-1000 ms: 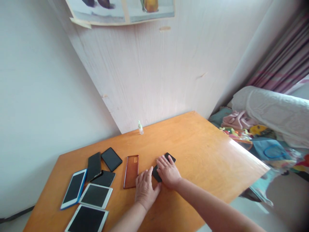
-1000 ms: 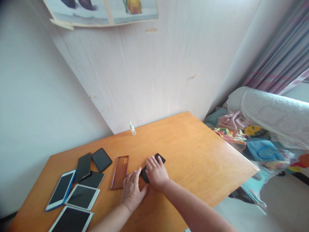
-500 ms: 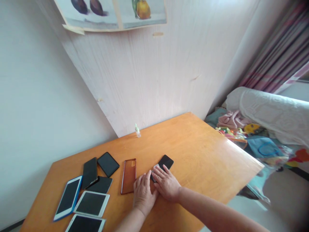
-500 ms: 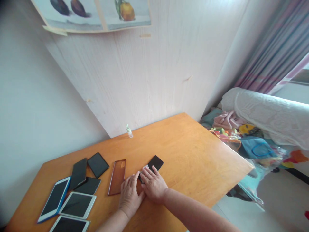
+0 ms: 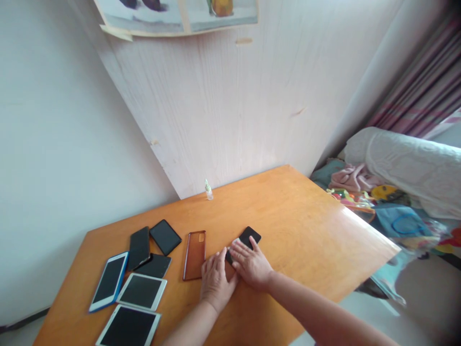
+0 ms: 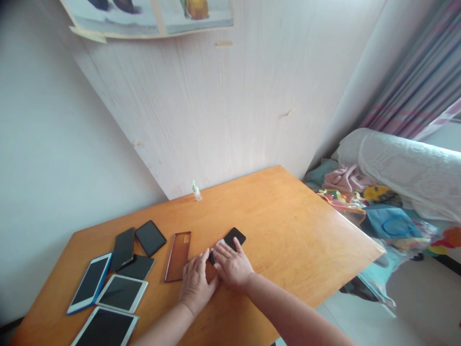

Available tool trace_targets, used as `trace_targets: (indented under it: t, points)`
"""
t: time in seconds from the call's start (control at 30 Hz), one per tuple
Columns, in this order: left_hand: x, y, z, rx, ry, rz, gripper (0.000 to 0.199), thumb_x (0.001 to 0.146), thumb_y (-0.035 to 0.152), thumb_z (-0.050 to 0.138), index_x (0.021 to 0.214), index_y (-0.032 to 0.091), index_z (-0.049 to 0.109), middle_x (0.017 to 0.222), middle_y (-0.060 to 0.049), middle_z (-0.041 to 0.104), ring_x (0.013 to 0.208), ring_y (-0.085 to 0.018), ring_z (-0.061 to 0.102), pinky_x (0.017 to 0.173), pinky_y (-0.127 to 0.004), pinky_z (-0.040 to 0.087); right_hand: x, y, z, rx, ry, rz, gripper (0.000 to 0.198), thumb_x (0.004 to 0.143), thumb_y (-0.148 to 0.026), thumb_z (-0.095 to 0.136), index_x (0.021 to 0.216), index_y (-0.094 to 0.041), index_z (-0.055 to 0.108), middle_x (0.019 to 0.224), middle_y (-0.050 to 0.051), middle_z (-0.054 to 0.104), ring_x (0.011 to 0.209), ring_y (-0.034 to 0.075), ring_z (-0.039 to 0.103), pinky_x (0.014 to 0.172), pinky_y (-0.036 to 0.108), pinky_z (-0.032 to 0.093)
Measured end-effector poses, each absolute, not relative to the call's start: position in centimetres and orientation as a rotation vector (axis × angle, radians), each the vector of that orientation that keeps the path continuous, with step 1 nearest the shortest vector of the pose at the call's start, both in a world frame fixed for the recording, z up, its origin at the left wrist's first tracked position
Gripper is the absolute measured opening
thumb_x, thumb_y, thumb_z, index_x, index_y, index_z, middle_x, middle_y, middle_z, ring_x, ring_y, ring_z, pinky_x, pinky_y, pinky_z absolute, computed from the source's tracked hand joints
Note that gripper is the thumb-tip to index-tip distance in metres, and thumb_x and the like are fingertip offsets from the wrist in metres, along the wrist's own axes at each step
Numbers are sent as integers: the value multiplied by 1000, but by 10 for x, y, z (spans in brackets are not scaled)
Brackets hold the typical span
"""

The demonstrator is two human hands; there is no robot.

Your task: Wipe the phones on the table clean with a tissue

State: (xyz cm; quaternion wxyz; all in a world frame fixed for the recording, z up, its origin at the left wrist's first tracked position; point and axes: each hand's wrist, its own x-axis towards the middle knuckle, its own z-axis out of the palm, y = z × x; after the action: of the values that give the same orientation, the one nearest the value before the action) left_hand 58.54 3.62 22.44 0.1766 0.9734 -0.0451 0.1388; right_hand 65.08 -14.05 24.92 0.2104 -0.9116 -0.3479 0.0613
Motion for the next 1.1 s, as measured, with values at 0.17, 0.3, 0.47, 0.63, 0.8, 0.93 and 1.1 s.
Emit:
trace_targets:
  t: [0.17, 0.3, 0.47, 0.63, 0.8, 0.93, 1.1]
  points:
    - [586, 35, 228, 2785, -138, 405, 70, 83, 37, 64, 144, 16, 39, 130, -13, 60, 121, -31, 51, 102, -46, 38, 665, -142, 248, -2738, -514, 6, 51, 102, -37, 36, 149, -19, 41, 155, 10, 36, 147, 26, 25, 120, 56, 0]
    - [585, 35, 229, 2800, -156, 410, 62, 81, 30, 65, 138, 18, 46, 126, -12, 63, 119, -29, 53, 102, -44, 38, 637, -141, 243, -2591, -974, 37, 50, 101, -38, 38, 149, -23, 40, 155, 6, 39, 147, 22, 25, 122, 50, 1]
    - [587, 36, 231, 2805, -188, 397, 59, 84, 36, 63, 138, 18, 47, 129, -11, 62, 122, -29, 51, 104, -46, 37, 652, -159, 243, -2721, -631, 10, 47, 103, -35, 31, 146, -22, 45, 154, 7, 40, 146, 23, 28, 121, 53, 3]
    - [590, 42, 224, 2825, -234, 430, 54, 85, 37, 61, 135, 20, 51, 130, -11, 62, 122, -29, 53, 102, -46, 38, 644, -157, 241, -2753, -571, 17, 52, 102, -39, 37, 149, -17, 41, 156, 10, 35, 148, 25, 23, 122, 51, 5]
    - [595, 46, 213, 2837, -243, 459, 54, 84, 42, 60, 134, 22, 52, 129, -10, 63, 120, -30, 54, 99, -46, 41, 628, -156, 238, -2634, -807, 9, 49, 104, -38, 33, 150, -23, 38, 155, 6, 39, 147, 22, 26, 123, 49, 7]
    - [598, 47, 210, 2849, -247, 460, 56, 84, 48, 59, 134, 24, 53, 129, -10, 63, 120, -30, 54, 100, -47, 40, 647, -166, 241, -2749, -482, -6, 47, 103, -28, 32, 148, -20, 42, 153, 9, 40, 146, 24, 28, 122, 51, 16]
    - [601, 50, 206, 2855, -233, 485, 53, 82, 47, 59, 130, 23, 57, 125, -9, 65, 117, -30, 57, 96, -45, 44, 641, -164, 235, -2677, -602, 12, 50, 101, -31, 39, 149, -17, 42, 154, 10, 38, 147, 26, 26, 122, 46, 21]
